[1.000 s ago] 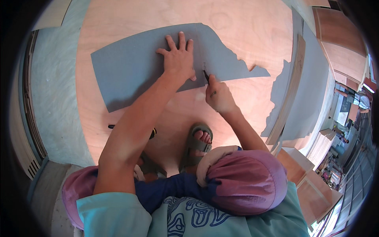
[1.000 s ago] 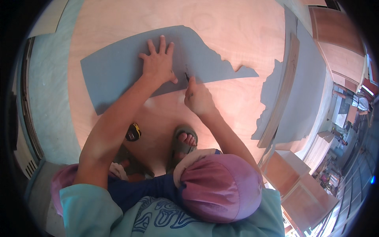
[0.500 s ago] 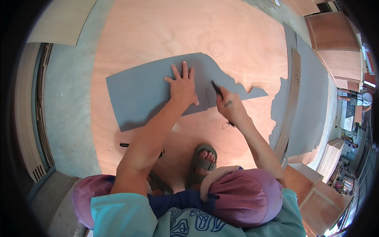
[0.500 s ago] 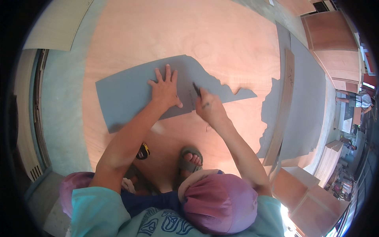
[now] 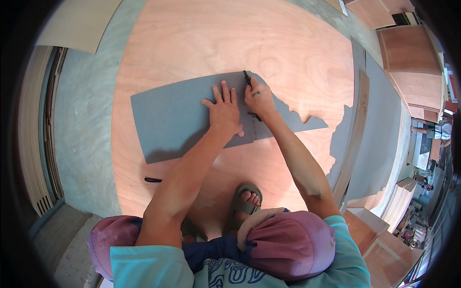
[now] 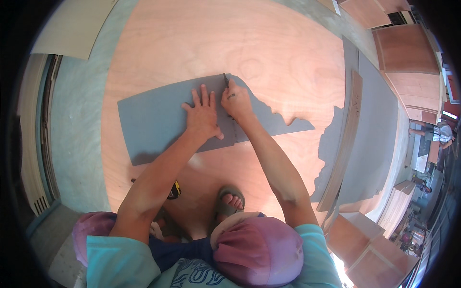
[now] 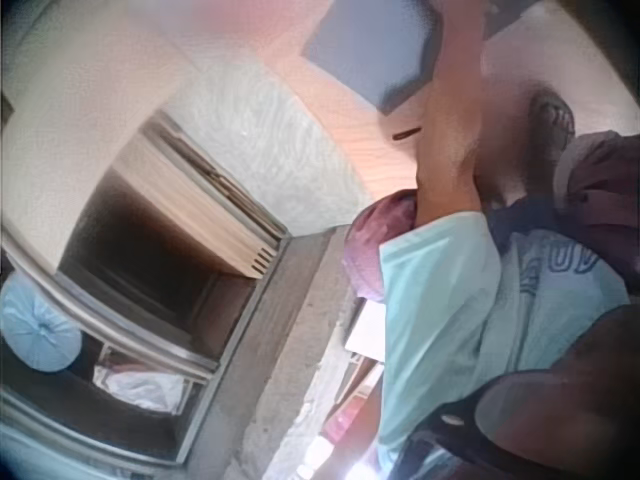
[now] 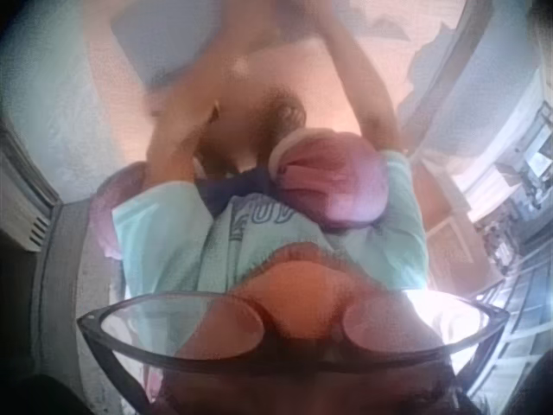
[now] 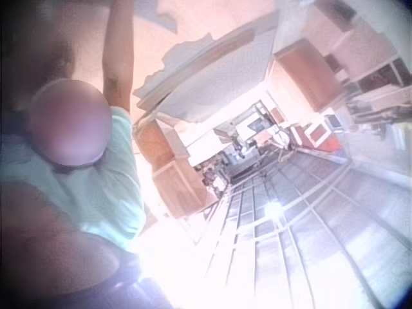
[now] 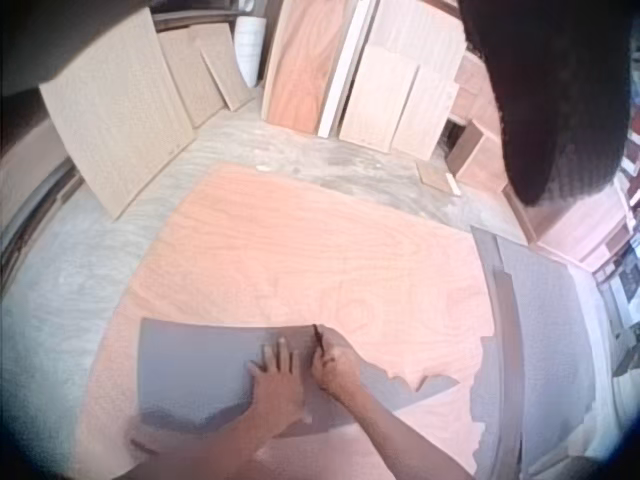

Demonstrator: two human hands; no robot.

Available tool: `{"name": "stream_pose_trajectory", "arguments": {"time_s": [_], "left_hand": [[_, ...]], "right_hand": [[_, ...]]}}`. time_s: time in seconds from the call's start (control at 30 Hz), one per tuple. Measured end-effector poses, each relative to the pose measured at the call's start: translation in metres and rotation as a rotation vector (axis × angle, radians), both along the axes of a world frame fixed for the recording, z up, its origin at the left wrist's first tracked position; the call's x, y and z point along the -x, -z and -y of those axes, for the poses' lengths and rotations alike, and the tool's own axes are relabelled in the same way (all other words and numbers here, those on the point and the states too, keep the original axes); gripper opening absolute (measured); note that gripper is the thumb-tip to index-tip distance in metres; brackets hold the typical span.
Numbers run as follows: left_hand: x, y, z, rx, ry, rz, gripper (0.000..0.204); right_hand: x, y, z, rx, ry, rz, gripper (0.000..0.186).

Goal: The person kneels on the floor and uses a utility knife to cut a gray flooring sheet. They measure the sheet with a tape measure, use a wooden plank as a straightedge guide, and score the material to create a cut line.

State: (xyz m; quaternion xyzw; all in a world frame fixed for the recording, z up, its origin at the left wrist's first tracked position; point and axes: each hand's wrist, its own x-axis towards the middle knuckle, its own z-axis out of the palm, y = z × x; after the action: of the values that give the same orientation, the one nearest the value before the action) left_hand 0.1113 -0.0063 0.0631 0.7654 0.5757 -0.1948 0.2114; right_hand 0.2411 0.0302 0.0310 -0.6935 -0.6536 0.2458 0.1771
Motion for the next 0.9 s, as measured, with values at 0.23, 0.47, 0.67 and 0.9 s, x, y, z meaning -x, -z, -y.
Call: {"name": "stream_pose_trajectory", "arguments": {"time_s": [0.23, 0.47, 0.67, 0.9], "left_hand": [[0.0, 0.001, 0.0, -0.014, 0.006, 0.004, 0.131], [0.001, -0.001, 0.006, -0.005, 0.041, -0.009, 0.128], [-0.001, -0.001, 0.005, -0.001, 0.047, -0.008, 0.129], [0.001, -0.001, 0.005, -0.006, 0.054, 0.01, 0.129]], "right_hand": [[-0.003, 0.005, -0.005, -0.035, -0.043, 0.024, 0.015], [-0.001, 0.001, 0.004, 0.023, -0.03, 0.029, 0.015], [0.004, -0.005, 0.006, 0.102, 0.003, 0.079, 0.017], [0.007, -0.007, 0.011, 0.151, 0.027, 0.102, 0.016]]}}
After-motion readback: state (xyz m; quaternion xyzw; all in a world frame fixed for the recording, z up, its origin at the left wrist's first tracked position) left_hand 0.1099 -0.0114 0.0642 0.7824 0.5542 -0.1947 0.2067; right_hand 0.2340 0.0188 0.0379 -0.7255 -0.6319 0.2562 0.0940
